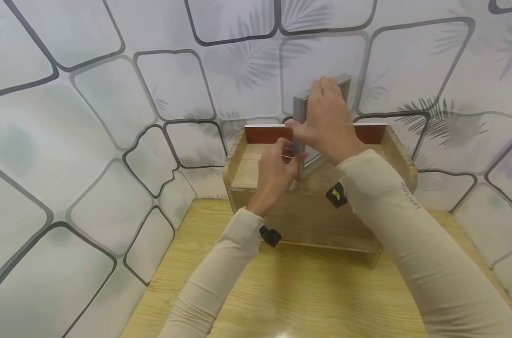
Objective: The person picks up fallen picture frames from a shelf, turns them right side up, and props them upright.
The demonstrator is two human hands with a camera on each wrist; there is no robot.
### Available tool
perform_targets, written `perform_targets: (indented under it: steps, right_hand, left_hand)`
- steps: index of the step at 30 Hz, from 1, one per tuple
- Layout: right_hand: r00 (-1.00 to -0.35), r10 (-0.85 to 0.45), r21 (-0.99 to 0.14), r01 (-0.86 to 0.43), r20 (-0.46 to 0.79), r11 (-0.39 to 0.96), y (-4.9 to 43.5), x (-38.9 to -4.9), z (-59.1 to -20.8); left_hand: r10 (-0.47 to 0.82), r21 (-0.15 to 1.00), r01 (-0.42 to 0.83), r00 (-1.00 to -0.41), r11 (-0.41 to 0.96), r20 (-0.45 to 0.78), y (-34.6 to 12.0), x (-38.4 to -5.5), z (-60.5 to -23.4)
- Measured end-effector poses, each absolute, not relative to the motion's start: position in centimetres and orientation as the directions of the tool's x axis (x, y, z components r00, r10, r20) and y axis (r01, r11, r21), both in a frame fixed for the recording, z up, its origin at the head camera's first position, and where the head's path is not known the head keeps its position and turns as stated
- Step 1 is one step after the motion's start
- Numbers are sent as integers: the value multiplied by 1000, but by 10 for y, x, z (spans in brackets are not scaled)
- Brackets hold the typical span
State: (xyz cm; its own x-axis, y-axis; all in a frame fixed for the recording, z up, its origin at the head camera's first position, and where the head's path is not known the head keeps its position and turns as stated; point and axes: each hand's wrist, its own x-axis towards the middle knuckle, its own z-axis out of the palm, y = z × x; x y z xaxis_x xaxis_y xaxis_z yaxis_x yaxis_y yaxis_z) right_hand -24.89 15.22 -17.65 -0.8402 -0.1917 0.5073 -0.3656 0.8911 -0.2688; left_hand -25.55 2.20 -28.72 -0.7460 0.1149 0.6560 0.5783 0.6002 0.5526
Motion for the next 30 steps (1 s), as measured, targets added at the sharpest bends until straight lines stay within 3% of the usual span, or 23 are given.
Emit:
perform_targets:
  steps: [6, 15, 24, 30]
  right_hand:
    - [-855, -203, -300, -375, 477, 877, 158, -250, -174]
    - [-798, -263, -261, -458, 542, 850, 173, -251, -176]
    - [-765, -327, -253, -530, 555, 809, 187, -251, -177]
    - [-757, -354, -265, -559, 549, 786, 193, -254, -177]
  left_hand:
    - [131, 541, 613, -723, 576, 679, 23, -254, -289]
    - [186, 535, 652, -711, 538, 678, 11, -252, -292]
    - [274, 561, 632, -758, 535, 592, 9, -255, -299]
    - [273, 586, 635, -760, 504, 590, 13, -256, -302]
